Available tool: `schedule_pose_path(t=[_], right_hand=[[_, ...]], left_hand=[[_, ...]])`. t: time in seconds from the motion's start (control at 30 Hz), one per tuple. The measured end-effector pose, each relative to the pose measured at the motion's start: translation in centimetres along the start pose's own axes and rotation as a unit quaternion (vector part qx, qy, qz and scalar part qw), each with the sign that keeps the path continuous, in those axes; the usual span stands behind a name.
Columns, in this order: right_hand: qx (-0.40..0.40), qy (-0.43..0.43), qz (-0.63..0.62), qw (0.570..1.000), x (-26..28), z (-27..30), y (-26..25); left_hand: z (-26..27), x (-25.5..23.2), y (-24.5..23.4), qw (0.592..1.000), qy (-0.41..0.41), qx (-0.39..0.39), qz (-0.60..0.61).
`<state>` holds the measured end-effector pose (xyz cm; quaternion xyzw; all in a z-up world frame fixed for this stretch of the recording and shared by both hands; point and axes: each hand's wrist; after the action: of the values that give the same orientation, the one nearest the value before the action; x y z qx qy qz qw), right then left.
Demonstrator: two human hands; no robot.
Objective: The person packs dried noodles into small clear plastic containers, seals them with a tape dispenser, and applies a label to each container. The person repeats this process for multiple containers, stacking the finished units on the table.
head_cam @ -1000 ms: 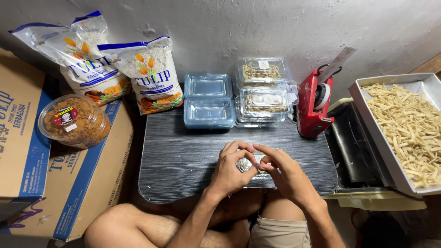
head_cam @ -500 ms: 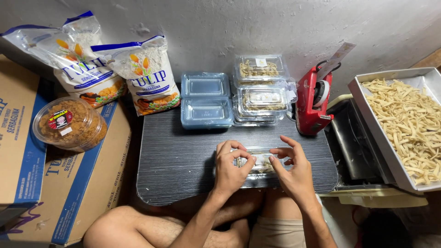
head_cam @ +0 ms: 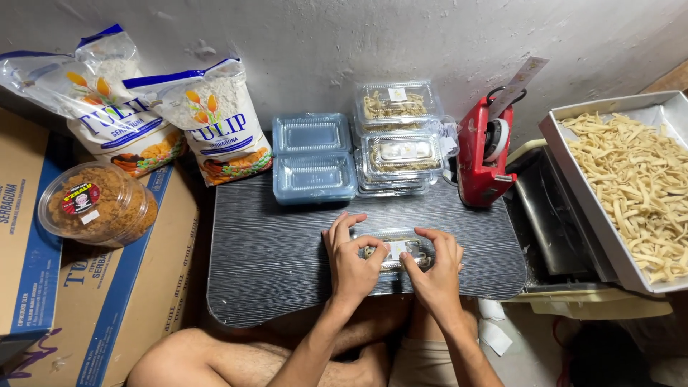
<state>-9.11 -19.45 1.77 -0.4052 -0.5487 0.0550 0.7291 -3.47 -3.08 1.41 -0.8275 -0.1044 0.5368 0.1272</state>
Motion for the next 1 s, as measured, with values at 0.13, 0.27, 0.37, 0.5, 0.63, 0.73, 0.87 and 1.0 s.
schedule_pose_path(t=[0.13,0.27,0.37,0.5,0.63,0.73,0.87,1.0], right_hand=[[0.001,0.022,-0.01,1.0,-0.6,-0.1,0.6],[-0.001,0.018,-0.023,1.0,-0.5,0.1,0.8],[-0.001,0.02,-0.021,1.0,-0.4,0.2,0.9],[0.001,0.019,-0.024,1.0,-0.4,0.2,0.8],[0.004,0.018,-0.029,0.999,-0.2,0.2,0.8],[0.002,0.02,-0.031,0.999,-0.2,0.3,0.8],[-0.002,0.021,-0.023,1.0,-0.1,0.3,0.9],[0.0,0.027,-0.022,0.999,0.1,0.4,0.9]], left_hand=[[0.0,-0.3,0.0,1.0,-0.007,0.009,-0.005],[0.1,0.1,0.4,0.999,-0.012,0.013,-0.026],[0.2,0.3,0.7,0.999,-0.012,0.016,-0.05],[0.3,0.6,0.9,0.997,-0.011,0.015,-0.076],[0.2,1.0,0.9,0.996,-0.007,0.014,-0.093],[0.2,1.3,0.8,0.994,0.003,0.009,-0.109],[0.2,1.3,0.8,0.994,0.001,0.011,-0.108],[0.2,1.0,0.7,0.994,-0.003,0.016,-0.104]])
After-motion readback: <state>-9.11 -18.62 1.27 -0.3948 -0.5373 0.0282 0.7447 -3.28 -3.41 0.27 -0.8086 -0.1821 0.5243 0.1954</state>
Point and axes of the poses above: each hand's wrist, its own z-axis away from the middle knuckle, its own y-axis out of the palm, x = y × z, and after that the axes turned 13 degrees about y, right-handed
